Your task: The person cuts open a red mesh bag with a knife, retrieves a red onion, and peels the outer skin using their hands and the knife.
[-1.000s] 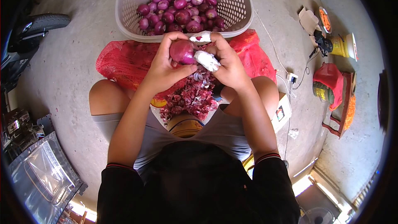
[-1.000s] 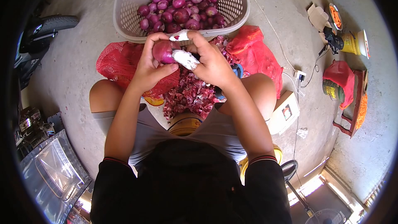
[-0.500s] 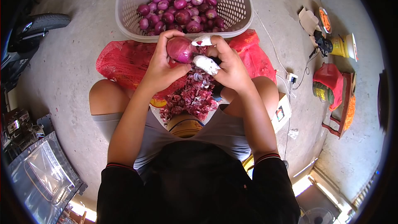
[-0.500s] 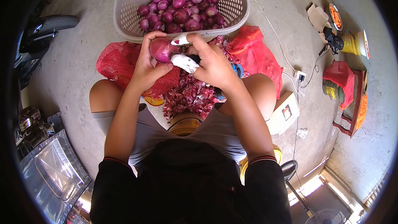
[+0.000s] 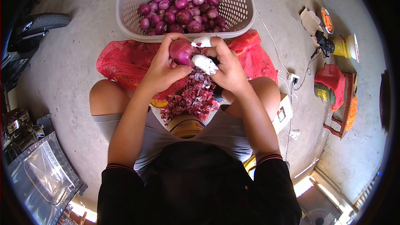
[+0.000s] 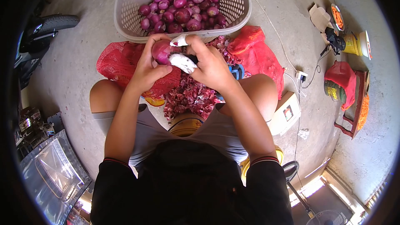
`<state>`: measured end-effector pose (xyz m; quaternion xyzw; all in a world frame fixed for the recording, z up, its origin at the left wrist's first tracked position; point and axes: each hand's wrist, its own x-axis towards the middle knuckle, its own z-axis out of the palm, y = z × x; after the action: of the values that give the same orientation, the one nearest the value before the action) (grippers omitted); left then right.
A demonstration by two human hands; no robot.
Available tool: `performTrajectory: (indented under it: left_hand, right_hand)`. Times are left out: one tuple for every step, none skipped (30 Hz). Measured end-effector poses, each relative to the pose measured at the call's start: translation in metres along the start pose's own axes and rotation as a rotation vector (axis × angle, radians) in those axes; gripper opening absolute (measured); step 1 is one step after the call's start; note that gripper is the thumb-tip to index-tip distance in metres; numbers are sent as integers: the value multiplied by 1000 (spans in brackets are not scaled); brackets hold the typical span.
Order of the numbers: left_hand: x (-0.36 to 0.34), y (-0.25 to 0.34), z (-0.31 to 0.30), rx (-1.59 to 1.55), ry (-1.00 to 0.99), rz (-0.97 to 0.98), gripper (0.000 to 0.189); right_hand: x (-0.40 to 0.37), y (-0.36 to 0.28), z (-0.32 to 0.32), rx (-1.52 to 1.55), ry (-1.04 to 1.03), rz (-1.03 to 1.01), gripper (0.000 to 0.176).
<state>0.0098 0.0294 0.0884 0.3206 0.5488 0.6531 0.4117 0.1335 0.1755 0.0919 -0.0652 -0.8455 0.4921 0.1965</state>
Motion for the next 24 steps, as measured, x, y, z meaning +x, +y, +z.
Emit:
performTrajectory:
  left_hand:
    - [-1,4,0,5,-13,-34,65]
    - [-1,6,0,11,-26,-69,67]
    - [-1,5,-1,20,-32,-62,68]
    - [-1,4,-2,30,-37,-55,69]
    - [0,4,-3,39,-43,-48,70]
    - [-1,4,-3,14,-44,-37,65]
    - [-1,5,-2,-12,-45,-25,61]
    - [-2,6,-2,-38,-47,-12,57]
    - [-1,6,-2,-30,-52,-16,57]
    - [-1,6,-3,-22,-57,-19,57]
    - [-1,6,-4,-13,-62,-22,57]
    - [-1,6,-5,-19,-66,-23,57]
    - [-1,6,-6,-26,-71,-24,57]
    - [-1,6,-6,-32,-75,-26,57]
    - [-1,6,-6,-33,-73,-38,57]
    - [-1,8,-5,-34,-70,-51,57]
    - [-1,9,-5,-35,-68,-64,58]
    - [0,9,-5,-25,-68,-57,57]
    - [0,9,-5,-15,-68,-49,57]
    - [0,9,-6,-5,-68,-42,57]
    - [0,9,-6,-7,-75,-51,57]
    - [0,8,-7,-9,-82,-61,58]
    - [1,8,-8,-12,-89,-71,58]
    - [1,7,-8,-23,-94,-79,58]
  right_hand:
    - [0,0,1,10,10,-9,41]
    - [0,-1,3,35,22,-9,39]
    - [-1,-2,5,60,34,-8,36]
    - [-1,-3,7,85,46,-7,34]
    - [-1,-2,10,146,59,0,31]
    - [-2,0,13,206,72,8,27]
    - [-2,1,14,267,85,16,24]
    - [-2,0,14,290,86,36,22]
    - [-1,-4,13,314,87,56,20]
    - [-1,-6,13,338,88,76,18]
    - [-1,-7,13,370,96,92,17]
    - [0,-8,15,403,104,109,16]
    - [0,-8,16,435,113,125,15]
    - [1,-10,16,469,118,143,15]
    - [1,-11,16,504,124,162,15]
    - [2,-12,16,539,130,181,15]
    - [1,-11,16,579,120,214,14]
    - [1,-10,16,619,110,246,12]
    - [0,-9,16,659,100,279,11]
    - [1,-10,16,711,101,312,10]
    - [1,-13,15,764,101,345,9]
    - [2,-14,15,817,102,378,8]
    - [2,-15,15,830,102,386,7]
    - [2,-14,16,843,101,393,7]
